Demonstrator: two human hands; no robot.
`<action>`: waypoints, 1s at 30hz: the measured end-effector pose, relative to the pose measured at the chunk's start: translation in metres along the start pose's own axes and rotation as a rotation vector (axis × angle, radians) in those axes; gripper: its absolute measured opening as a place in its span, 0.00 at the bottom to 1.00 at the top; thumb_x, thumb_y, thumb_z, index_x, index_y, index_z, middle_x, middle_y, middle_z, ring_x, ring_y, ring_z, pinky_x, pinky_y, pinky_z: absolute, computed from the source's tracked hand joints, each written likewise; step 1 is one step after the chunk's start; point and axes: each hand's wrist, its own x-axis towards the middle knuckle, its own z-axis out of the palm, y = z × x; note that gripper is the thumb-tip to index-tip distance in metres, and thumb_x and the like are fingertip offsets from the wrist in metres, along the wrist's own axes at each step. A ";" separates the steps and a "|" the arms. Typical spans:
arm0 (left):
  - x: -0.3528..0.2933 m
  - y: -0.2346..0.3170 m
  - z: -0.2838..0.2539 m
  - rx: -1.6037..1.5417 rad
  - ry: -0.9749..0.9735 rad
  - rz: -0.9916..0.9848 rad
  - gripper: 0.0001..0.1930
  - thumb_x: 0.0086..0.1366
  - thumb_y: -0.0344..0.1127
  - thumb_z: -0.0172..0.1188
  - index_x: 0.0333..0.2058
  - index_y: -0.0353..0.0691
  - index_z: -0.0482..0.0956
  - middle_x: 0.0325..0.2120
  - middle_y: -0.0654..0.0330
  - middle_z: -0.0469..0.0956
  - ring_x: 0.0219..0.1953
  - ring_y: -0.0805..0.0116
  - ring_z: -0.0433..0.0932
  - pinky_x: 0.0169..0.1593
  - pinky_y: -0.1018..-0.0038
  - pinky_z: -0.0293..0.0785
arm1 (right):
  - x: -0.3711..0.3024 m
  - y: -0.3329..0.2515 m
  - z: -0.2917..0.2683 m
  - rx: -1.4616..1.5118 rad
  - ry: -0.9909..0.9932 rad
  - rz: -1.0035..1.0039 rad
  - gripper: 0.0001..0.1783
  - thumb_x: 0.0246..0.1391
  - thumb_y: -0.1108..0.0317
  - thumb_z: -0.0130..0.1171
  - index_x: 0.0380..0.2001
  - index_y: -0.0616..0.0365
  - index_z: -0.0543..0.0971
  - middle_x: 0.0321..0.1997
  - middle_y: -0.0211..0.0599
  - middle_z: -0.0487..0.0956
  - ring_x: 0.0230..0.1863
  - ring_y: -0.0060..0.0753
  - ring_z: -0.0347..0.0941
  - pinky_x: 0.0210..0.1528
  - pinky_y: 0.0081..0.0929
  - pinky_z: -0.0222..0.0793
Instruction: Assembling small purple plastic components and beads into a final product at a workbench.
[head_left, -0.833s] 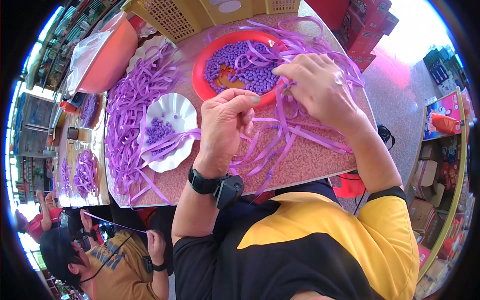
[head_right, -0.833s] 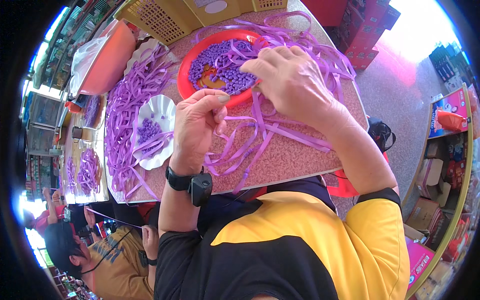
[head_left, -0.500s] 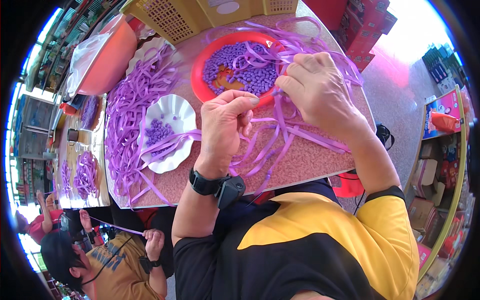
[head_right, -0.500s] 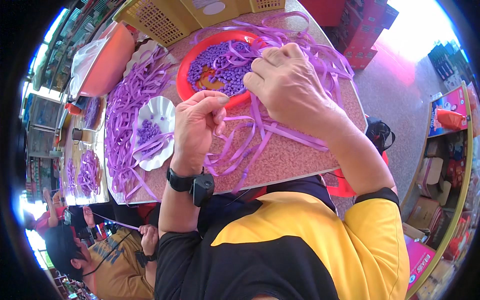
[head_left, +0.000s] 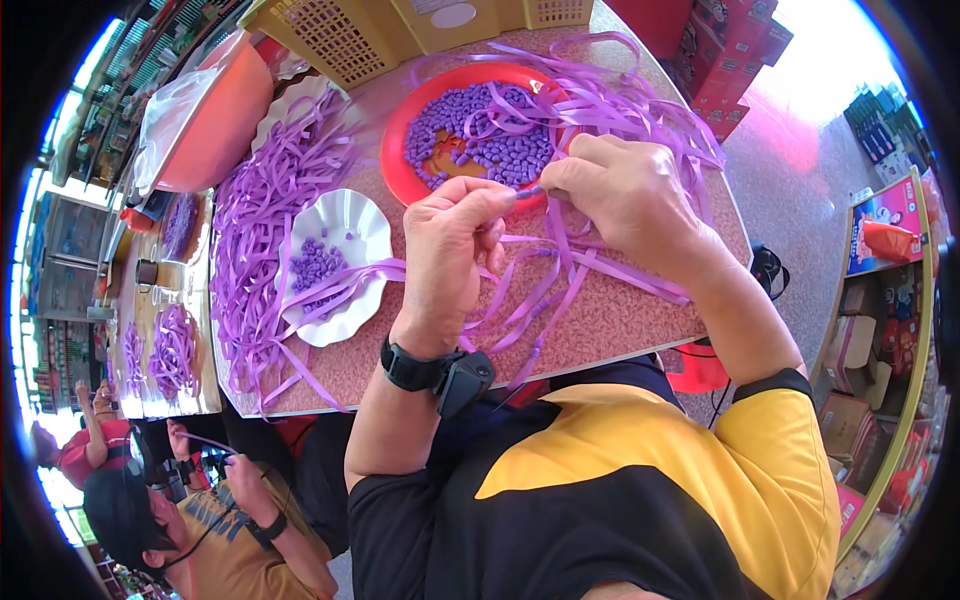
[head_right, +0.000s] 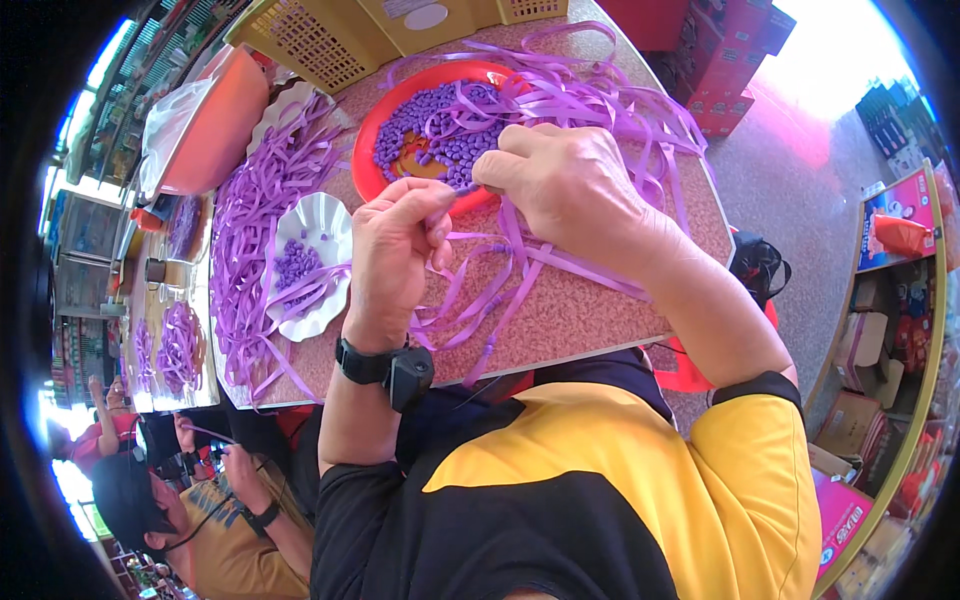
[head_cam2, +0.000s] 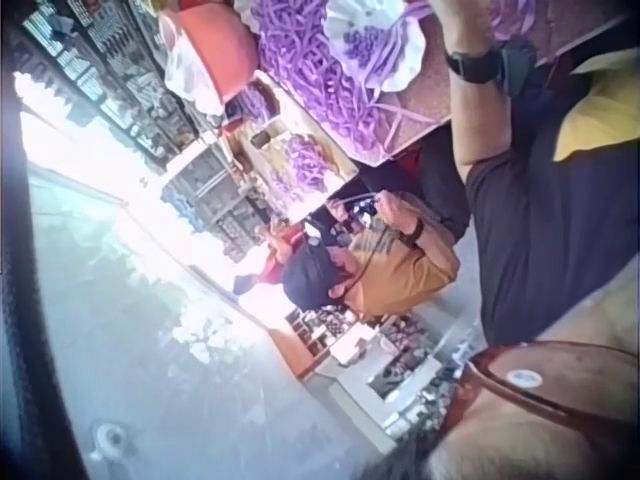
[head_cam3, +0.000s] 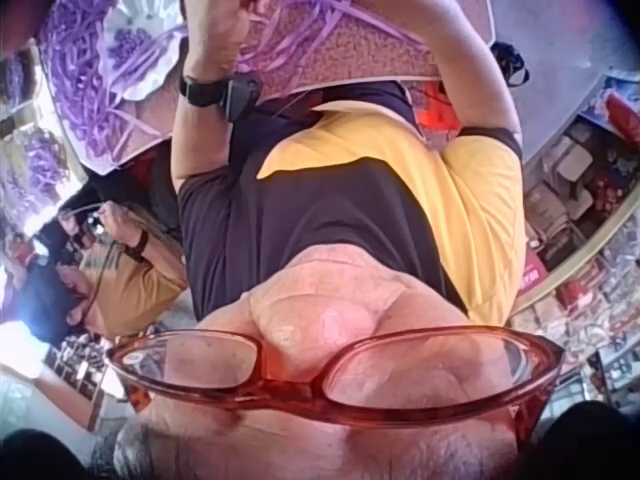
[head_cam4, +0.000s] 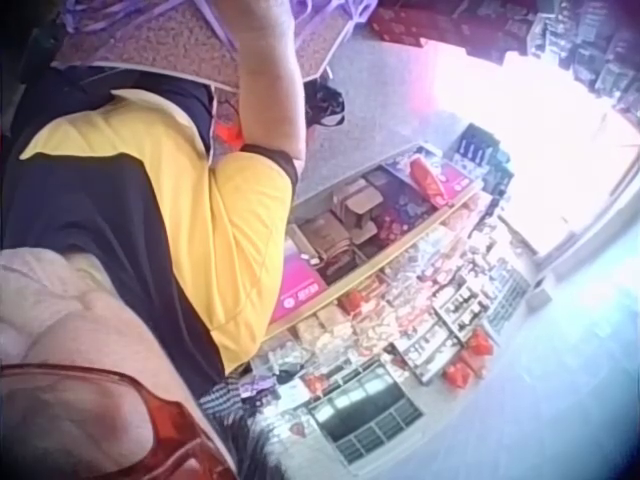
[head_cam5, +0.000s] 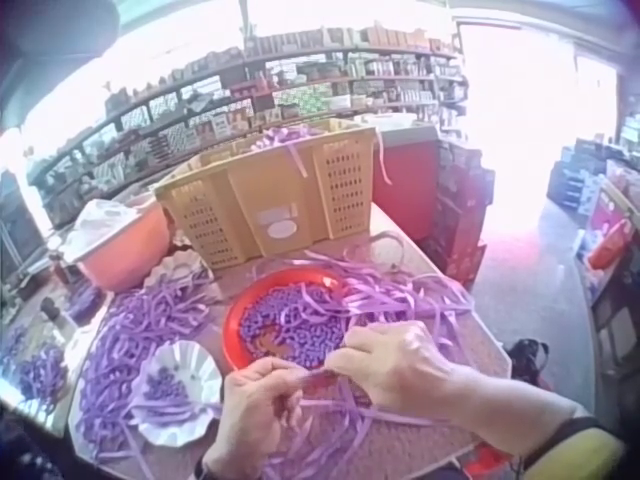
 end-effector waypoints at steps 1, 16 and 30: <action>0.000 0.000 0.001 -0.042 0.016 -0.004 0.05 0.60 0.27 0.65 0.33 0.32 0.81 0.19 0.66 0.74 0.15 0.82 0.67 0.17 0.84 0.62 | 0.000 0.000 -0.001 0.045 0.001 0.021 0.08 0.47 0.75 0.62 0.34 0.55 0.81 0.26 0.37 0.75 0.28 0.41 0.75 0.29 0.36 0.70; -0.004 0.005 0.003 0.231 -0.003 0.151 0.05 0.58 0.28 0.68 0.32 0.33 0.84 0.17 0.72 0.70 0.16 0.87 0.59 0.19 0.85 0.51 | 0.001 0.004 -0.011 0.301 -0.073 0.183 0.08 0.49 0.82 0.60 0.33 0.61 0.81 0.31 0.39 0.82 0.31 0.31 0.80 0.35 0.25 0.75; 0.001 0.006 -0.004 0.211 0.112 0.180 0.12 0.62 0.36 0.68 0.37 0.33 0.85 0.20 0.71 0.75 0.19 0.87 0.59 0.21 0.85 0.51 | 0.002 0.009 -0.022 0.310 0.002 0.249 0.09 0.51 0.83 0.58 0.35 0.63 0.81 0.31 0.36 0.83 0.33 0.25 0.80 0.38 0.21 0.75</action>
